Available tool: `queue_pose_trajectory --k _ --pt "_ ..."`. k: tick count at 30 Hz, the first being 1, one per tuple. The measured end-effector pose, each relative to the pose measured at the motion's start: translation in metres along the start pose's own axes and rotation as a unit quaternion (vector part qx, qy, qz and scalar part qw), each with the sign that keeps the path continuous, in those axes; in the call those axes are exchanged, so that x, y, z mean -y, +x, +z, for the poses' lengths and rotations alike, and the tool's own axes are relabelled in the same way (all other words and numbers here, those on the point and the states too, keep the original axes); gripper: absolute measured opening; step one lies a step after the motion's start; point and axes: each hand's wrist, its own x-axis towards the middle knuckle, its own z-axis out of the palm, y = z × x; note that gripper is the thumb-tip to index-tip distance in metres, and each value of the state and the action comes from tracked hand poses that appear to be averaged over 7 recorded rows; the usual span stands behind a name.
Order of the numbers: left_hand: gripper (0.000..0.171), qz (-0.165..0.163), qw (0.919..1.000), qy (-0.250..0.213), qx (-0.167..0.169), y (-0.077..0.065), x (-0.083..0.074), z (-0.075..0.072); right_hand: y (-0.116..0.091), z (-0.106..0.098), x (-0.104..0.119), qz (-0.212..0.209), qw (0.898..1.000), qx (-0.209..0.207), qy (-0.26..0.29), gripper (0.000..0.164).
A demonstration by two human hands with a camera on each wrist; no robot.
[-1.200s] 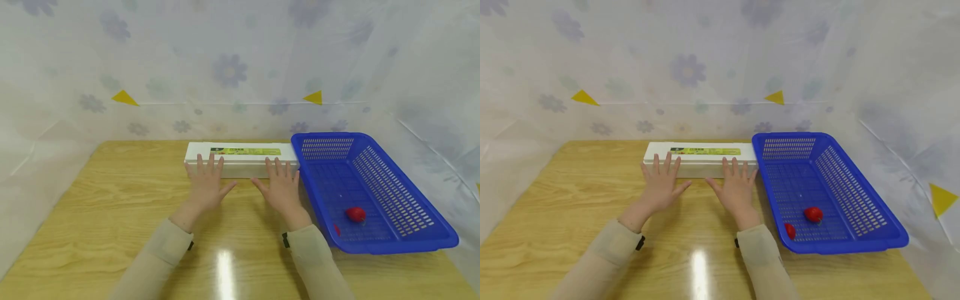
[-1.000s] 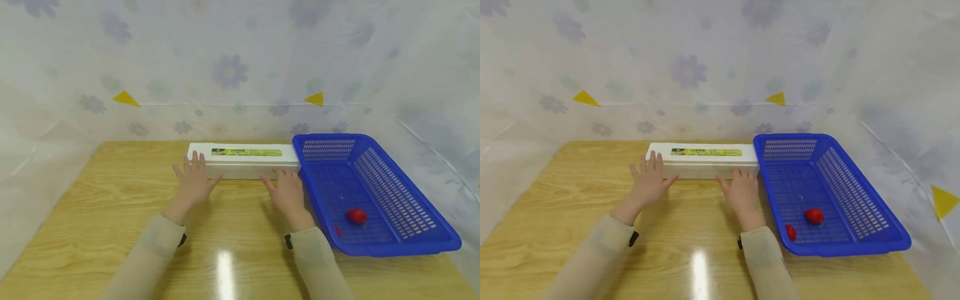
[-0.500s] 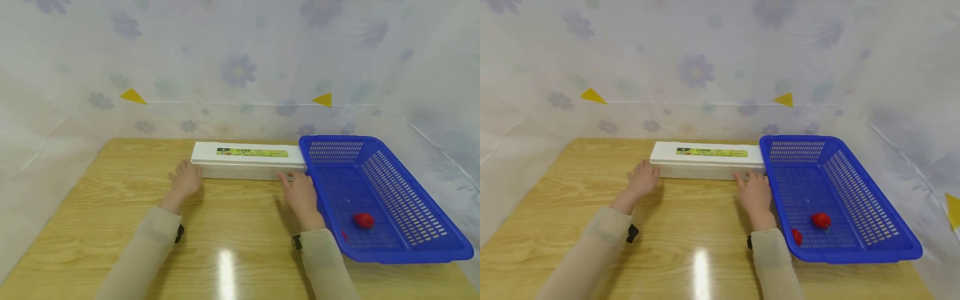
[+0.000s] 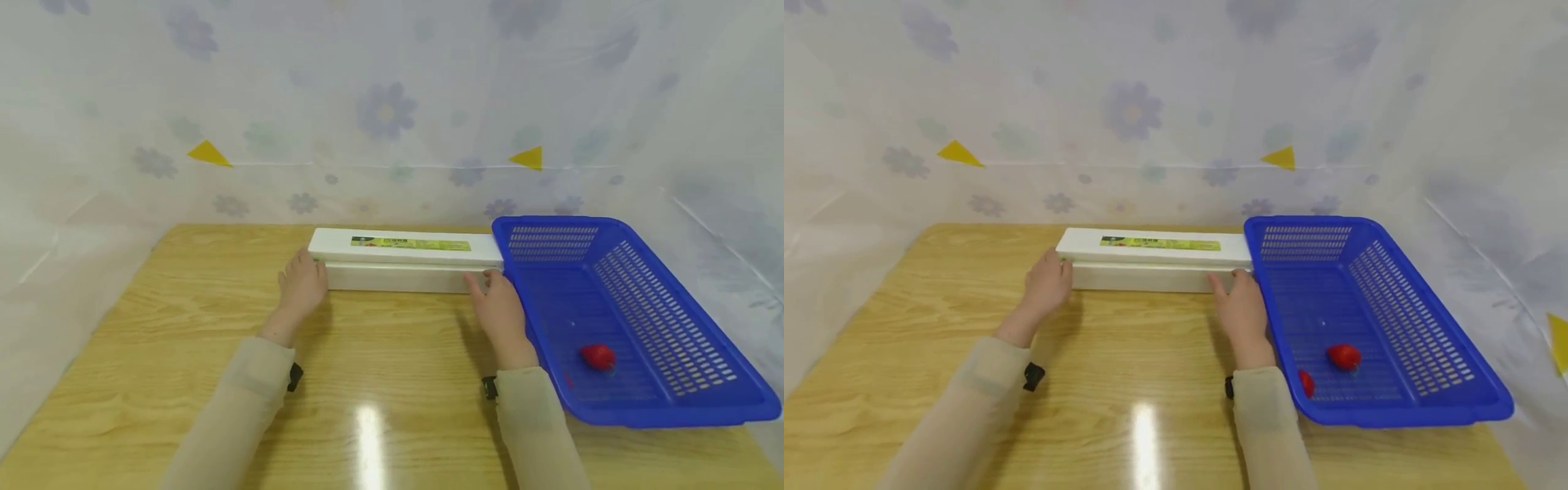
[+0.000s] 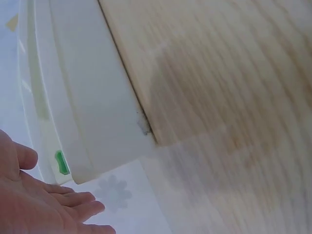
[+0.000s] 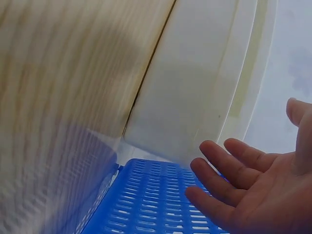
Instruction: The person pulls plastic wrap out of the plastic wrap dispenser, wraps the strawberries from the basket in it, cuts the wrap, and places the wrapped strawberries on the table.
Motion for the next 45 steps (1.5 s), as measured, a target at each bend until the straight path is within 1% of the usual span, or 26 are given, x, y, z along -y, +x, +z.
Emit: queue_pose_trajectory --k 5,7,8,12,15,17,20,22,25,28,30,32,34,36,40,41,43,45 --pt "0.044 0.027 0.9978 -0.020 -0.057 0.000 0.002 -0.006 0.003 -0.004 0.000 0.009 1.000 -0.014 0.002 0.065" --pt "0.040 0.031 0.9960 -0.029 -0.079 0.000 0.001 -0.009 0.003 -0.003 0.001 0.008 1.000 -0.027 -0.001 0.060" --pt "0.039 0.027 0.9952 -0.041 -0.085 0.000 0.001 -0.010 0.003 -0.002 0.001 0.007 0.999 -0.033 -0.003 0.058" --pt "0.044 0.012 0.9905 -0.090 -0.103 0.000 0.000 -0.015 0.003 0.002 0.003 -0.003 0.998 -0.056 -0.011 0.056" --pt "0.046 0.007 0.9835 -0.142 -0.112 -0.001 0.000 -0.017 0.003 0.004 0.007 -0.017 0.998 -0.065 -0.019 0.054" --pt "0.047 0.016 0.9786 -0.170 -0.115 0.002 -0.001 -0.017 0.004 0.004 0.007 -0.022 0.997 -0.075 -0.025 0.051" --pt "0.055 0.028 0.9745 -0.200 -0.098 0.005 -0.003 -0.016 0.008 0.004 0.007 -0.029 0.995 -0.082 -0.037 0.047" --pt "0.063 0.029 0.9747 -0.206 -0.082 0.007 -0.003 -0.016 0.010 0.005 0.007 -0.025 0.995 -0.082 -0.049 0.046" --pt "0.069 0.018 0.9744 -0.215 -0.062 0.010 -0.003 -0.017 0.013 0.006 0.008 -0.015 0.995 -0.080 -0.059 0.045" --pt "0.065 0.017 0.9745 -0.213 -0.066 0.013 -0.003 -0.017 0.016 0.008 0.008 -0.007 0.995 -0.079 -0.058 0.045" --pt "0.059 0.026 0.9734 -0.213 -0.080 0.017 -0.003 -0.017 0.019 0.009 0.008 -0.004 0.995 -0.085 -0.059 0.045" --pt "0.051 0.034 0.9747 -0.198 -0.098 0.021 -0.003 -0.018 0.021 0.009 0.009 -0.003 0.994 -0.089 -0.058 0.044" --pt "0.046 0.036 0.9775 -0.174 -0.114 0.026 -0.002 -0.020 0.024 0.011 0.009 -0.003 0.994 -0.093 -0.056 0.043" --pt "0.043 0.031 0.9820 -0.135 -0.128 0.031 0.000 -0.023 0.026 0.012 0.010 -0.001 0.993 -0.102 -0.055 0.042" --pt "0.044 0.016 0.9862 -0.079 -0.145 0.043 0.004 -0.030 0.030 0.015 0.010 0.011 0.991 -0.121 -0.054 0.040" --pt "0.045 0.014 0.9865 -0.069 -0.148 0.046 0.004 -0.032 0.031 0.015 0.010 0.016 0.990 -0.126 -0.054 0.039" --pt "0.045 0.012 0.9863 -0.060 -0.153 0.051 0.005 -0.035 0.033 0.015 0.012 0.026 0.991 -0.123 -0.057 0.039" --pt "0.043 0.016 0.9875 -0.047 -0.149 0.056 0.005 -0.037 0.036 0.015 0.013 0.035 0.991 -0.117 -0.060 0.039"
